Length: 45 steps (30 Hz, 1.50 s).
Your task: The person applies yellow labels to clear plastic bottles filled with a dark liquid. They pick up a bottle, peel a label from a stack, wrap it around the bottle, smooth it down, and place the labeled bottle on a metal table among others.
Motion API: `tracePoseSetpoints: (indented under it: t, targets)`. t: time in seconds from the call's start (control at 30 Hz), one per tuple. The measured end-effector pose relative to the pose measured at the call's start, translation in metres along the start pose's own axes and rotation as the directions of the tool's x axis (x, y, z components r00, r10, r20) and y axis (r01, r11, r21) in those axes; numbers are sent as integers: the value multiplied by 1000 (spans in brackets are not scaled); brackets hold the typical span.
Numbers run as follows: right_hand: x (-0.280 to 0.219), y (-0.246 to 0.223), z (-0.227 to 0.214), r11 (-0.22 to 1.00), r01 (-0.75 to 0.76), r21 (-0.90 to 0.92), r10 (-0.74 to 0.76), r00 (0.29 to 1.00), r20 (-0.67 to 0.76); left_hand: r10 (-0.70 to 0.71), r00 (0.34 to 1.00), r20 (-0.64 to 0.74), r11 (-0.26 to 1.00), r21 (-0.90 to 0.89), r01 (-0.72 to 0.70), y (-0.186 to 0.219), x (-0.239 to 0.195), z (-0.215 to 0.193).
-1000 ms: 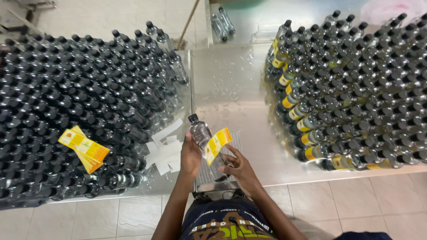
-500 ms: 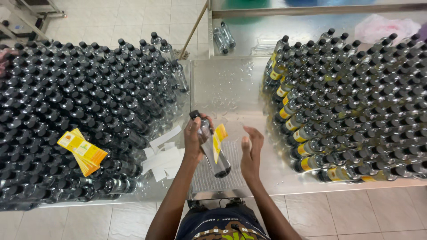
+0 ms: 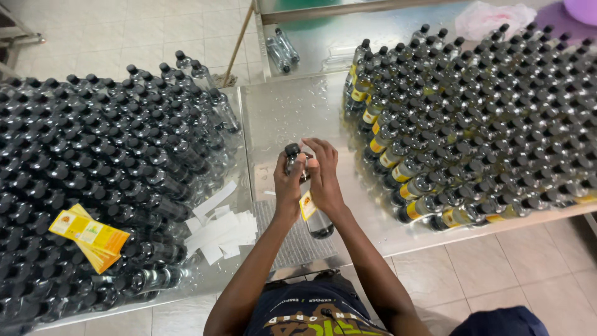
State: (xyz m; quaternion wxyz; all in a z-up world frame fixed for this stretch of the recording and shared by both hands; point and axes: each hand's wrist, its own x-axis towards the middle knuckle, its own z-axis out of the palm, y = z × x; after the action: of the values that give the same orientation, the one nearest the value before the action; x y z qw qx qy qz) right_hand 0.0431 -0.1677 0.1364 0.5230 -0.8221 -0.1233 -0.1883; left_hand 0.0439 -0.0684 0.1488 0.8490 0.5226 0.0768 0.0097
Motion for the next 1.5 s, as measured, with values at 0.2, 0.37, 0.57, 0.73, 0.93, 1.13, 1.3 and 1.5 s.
tracePoseSetpoints:
  t: [0.2, 0.37, 0.57, 0.73, 0.93, 1.13, 1.3, 1.5]
  targets:
    - [9, 6, -1, 967, 55, -250, -79, 993, -87, 46, 998, -41, 999, -1, -46, -8, 6, 10]
    - [8, -7, -6, 948, -49, -315, 22, 996, -89, -7, 1000, 20, 1000, 4, 7, 13, -5, 16]
    - [-7, 4, -10, 980, -193, 56, 197, 976, -93, -81, 977, 197, 995, -42, 91, 7, -5, -1]
    - [-10, -11, -14, 983, -71, 171, 106, 973, -203, -89, 951, 295, 995, -10, 96, 39, -29, 14]
    - [6, -17, -6, 979, 179, -98, -203, 898, -390, -35, 983, 179, 999, -20, 39, 65, -35, 26]
    - [-1, -13, 4, 833, 215, -510, -426, 838, -342, -108, 994, 16, 992, -68, 109, 69, -34, 24]
    - [-39, -11, -29, 930, 121, -347, -173, 978, -121, -78, 997, -26, 992, -98, 75, 67, -24, 2]
    - [-63, -19, -35, 769, 326, -550, -299, 944, 142, -108, 994, -31, 978, -183, 101, 76, -11, -15]
